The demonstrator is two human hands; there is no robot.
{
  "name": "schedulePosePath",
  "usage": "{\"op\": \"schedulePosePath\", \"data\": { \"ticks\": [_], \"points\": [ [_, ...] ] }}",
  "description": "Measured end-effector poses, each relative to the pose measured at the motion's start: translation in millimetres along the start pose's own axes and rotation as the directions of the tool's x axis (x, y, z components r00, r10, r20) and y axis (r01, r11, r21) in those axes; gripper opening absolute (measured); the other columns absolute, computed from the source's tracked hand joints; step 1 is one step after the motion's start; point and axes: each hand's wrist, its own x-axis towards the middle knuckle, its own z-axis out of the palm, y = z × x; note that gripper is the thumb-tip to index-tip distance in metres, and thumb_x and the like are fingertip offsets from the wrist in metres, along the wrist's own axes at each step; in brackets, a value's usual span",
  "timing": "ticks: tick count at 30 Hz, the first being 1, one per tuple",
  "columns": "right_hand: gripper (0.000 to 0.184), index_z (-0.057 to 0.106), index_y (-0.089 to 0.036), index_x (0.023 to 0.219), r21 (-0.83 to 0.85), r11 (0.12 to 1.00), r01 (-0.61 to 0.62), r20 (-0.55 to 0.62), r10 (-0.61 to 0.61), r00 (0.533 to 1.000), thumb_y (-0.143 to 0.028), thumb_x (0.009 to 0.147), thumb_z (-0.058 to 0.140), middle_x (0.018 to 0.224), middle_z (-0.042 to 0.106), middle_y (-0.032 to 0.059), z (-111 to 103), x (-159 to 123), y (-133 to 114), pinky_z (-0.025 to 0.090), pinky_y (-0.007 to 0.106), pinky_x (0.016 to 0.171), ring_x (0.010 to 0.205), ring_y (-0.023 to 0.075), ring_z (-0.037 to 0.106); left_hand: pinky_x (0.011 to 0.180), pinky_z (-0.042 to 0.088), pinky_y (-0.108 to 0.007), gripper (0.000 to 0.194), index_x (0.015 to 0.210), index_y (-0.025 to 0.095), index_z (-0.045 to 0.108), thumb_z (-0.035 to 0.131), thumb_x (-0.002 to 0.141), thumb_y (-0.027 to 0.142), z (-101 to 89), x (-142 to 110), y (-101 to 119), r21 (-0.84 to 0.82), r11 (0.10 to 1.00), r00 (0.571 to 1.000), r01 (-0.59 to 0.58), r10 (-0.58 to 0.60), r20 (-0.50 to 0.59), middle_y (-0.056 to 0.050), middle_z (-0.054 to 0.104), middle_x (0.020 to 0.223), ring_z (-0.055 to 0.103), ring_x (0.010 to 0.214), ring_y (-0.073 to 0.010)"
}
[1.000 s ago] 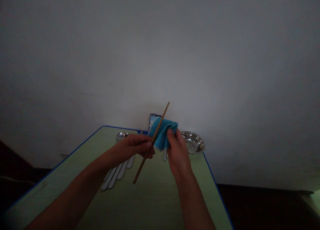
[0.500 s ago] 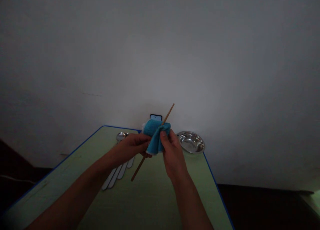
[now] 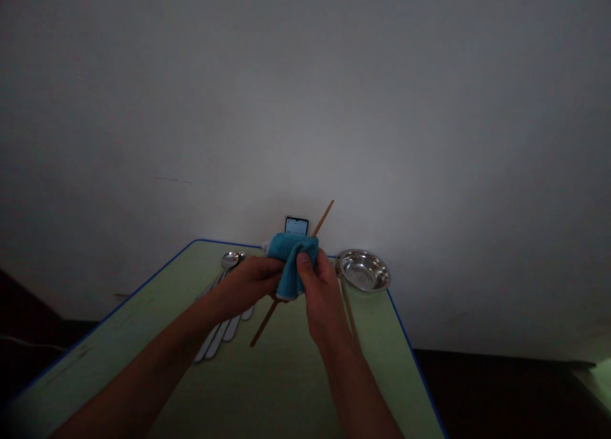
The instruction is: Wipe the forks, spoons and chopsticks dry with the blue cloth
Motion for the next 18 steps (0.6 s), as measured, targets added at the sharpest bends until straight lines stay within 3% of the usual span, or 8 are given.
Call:
{"op": "schedulePosePath", "data": {
  "ticks": [11,18],
  "points": [
    [0.027,0.061,-0.022,0.092,0.014,1.000,-0.008,-0.039,0.008,0.999,-0.045,0.078,0.059,0.072,0.056,-0.0034,0.0,-1.0,-0.4,0.040,0.024,0.060,0.064,0.0104,0.048,0.059,0.050,-0.023,0.022,0.068,0.013,0.063,0.045,0.079,0.021,0.6,-2.2,2.6,0.131,0.991,1.000,0.005,-0.005,0.001,-0.003,0.066,0.064,0.064,0.062,-0.0147],
    [0.030,0.061,-0.021,0.091,0.022,1.000,-0.016,-0.077,0.017,0.997,-0.047,0.075,0.061,0.074,0.060,-0.0023,-2.4,1.2,-0.4,0.041,0.026,0.060,0.063,0.0119,0.050,0.060,0.050,-0.023,0.018,0.070,0.014,0.063,0.047,0.076,0.019,1.5,-4.1,1.9,0.168,0.985,0.999,0.039,-0.040,0.005,-0.003,0.068,0.066,0.066,0.064,-0.0154]
  ]
}}
